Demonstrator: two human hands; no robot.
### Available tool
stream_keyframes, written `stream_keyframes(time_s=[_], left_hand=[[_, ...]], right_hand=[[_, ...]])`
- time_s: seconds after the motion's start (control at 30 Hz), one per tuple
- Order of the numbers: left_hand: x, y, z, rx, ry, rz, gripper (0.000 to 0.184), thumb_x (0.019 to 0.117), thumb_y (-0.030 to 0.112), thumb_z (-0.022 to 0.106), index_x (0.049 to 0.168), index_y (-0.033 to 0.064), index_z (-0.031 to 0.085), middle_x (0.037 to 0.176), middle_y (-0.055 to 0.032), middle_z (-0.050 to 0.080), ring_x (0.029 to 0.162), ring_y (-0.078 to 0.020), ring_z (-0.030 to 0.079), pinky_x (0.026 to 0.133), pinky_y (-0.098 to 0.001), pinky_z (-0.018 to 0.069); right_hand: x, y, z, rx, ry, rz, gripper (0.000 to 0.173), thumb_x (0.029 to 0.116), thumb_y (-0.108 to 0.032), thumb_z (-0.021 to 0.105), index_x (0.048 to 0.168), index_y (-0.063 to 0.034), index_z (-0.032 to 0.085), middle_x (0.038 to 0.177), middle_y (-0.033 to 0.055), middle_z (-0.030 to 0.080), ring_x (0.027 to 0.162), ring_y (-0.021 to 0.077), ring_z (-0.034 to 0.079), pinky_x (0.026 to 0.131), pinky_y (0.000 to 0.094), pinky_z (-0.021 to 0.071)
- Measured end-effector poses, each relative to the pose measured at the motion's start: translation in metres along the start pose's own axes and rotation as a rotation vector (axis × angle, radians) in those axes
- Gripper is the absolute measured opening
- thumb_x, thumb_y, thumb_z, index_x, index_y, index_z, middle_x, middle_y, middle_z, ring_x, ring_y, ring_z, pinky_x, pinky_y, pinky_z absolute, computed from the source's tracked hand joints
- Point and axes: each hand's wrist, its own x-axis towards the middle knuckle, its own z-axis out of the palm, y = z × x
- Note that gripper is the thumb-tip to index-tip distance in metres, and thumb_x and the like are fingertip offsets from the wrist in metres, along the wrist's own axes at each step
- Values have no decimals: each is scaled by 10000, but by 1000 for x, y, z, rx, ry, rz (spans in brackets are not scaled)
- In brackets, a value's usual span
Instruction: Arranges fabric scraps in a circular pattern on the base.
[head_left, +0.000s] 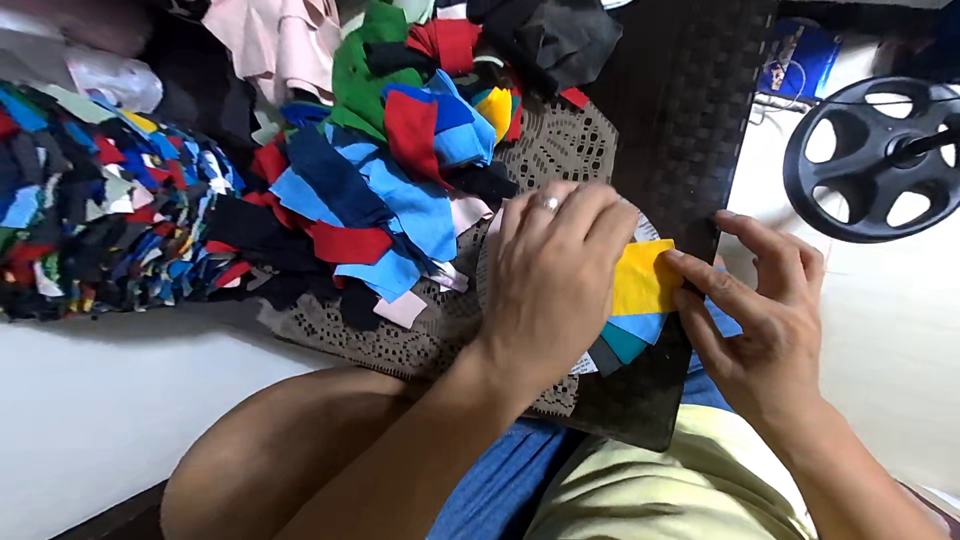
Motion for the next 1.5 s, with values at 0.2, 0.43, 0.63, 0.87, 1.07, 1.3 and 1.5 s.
stream_keyframes(time_s=[0.2,0.43,0.63,0.87,1.07,1.3,1.5], left_hand=[[-37,19,20,-59,-20,53,493,1107,355,362,1449,68,573,1559,-145,495,1510,-317,367,1213,-581,240],[-49,38,34,111,-218,101,827,1022,690,201,1552,101,442,1596,-132,448,1500,-335,374,1164,-659,196],[-43,22,9,-177,-185,23,720,1091,563,178,1596,77,345,1654,-149,341,1553,-281,270,1224,-621,140],[-33,-3,3,-46,-120,-212,671,1106,475,227,1630,58,269,1701,-151,219,1590,-323,130,1224,-677,70],[-37,-4,22,126,-207,-166,648,1099,464,218,1631,101,295,1706,-115,225,1586,-339,142,1188,-730,63],[-38,17,23,88,-105,-187,777,1060,599,282,1593,37,351,1664,-225,275,1550,-458,191,1176,-746,101],[-39,-2,20,35,-240,70,774,1022,657,304,1557,115,444,1618,-139,413,1510,-361,353,1182,-658,242]], right_hand=[[0,8,-9,492,77,238,304,1014,-155,578,1281,-117,717,1452,89,556,1324,163,528,1052,305,493],[0,20,-15,503,110,330,296,1010,-127,558,1257,-83,715,1432,79,561,1288,118,556,1030,271,513],[-1,23,-14,495,99,337,277,1010,-135,559,1218,-77,733,1428,93,568,1293,124,556,1032,270,511],[-1,25,-14,483,95,329,272,1019,-164,566,1223,-80,727,1418,80,579,1279,129,569,1023,283,518],[-3,23,-8,465,70,336,266,1009,-167,571,1201,-96,741,1417,91,586,1308,153,552,1045,303,502],[-3,23,-11,471,70,330,269,999,-163,567,1173,-59,745,1392,122,596,1260,142,581,1013,267,516],[0,24,-18,466,81,218,267,1009,-168,569,1189,-59,733,1372,98,599,1271,79,553,1004,202,497]])
